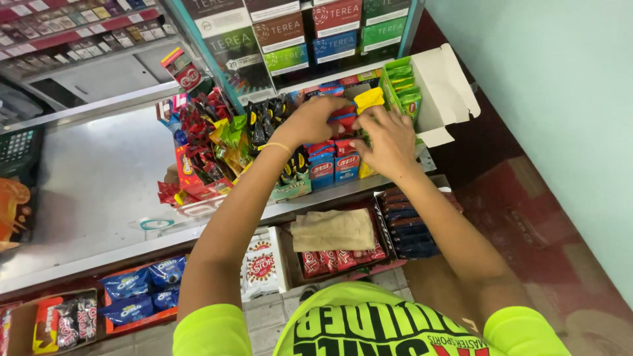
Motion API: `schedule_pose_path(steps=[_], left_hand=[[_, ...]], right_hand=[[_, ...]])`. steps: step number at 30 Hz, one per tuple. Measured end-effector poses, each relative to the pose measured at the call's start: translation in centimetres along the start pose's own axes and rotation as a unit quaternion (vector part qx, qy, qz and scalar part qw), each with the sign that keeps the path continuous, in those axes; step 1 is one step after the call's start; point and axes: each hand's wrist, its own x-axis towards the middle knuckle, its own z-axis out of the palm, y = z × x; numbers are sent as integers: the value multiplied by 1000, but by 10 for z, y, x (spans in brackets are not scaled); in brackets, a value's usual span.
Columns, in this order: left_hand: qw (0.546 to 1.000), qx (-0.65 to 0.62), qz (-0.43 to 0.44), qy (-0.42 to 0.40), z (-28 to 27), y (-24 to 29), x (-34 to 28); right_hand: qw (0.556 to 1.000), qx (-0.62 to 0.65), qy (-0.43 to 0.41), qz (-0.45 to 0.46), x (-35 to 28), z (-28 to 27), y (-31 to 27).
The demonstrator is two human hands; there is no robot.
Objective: Restocking various snack packets and candy onto shelves at a store counter.
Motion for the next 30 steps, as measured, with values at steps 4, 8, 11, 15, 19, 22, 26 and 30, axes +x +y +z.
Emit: schedule_pose_path(steps=[4, 8, 11, 15, 19, 22, 26, 30], left_hand=[[995, -9, 5, 94, 17, -20, -1], [973, 76, -34, 216, 29, -37, 14], [969, 121, -80, 201, 41, -52, 22], [971, 124, -84, 185, 51, -67, 33], [946, 210, -94, 231, 54, -73, 36], [960, 138, -94, 224, 57, -79, 41], [950, 190, -102, 227, 63, -81, 42], [893, 361, -30, 267, 64, -71, 48]], right_hand=[[999, -11, 32, -17, -8, 12, 5], [999, -18, 44, -24, -1, 20, 4], [997, -36, 62, -3, 8, 25, 3], [996, -40, 77, -20, 12, 27, -2], [998, -17, 54, -17, 7, 23, 1], [1000, 0, 21, -3, 4, 20, 4], [989, 129, 76, -10, -15, 4, -10], [970, 242, 14, -21, -56, -31, -58]])
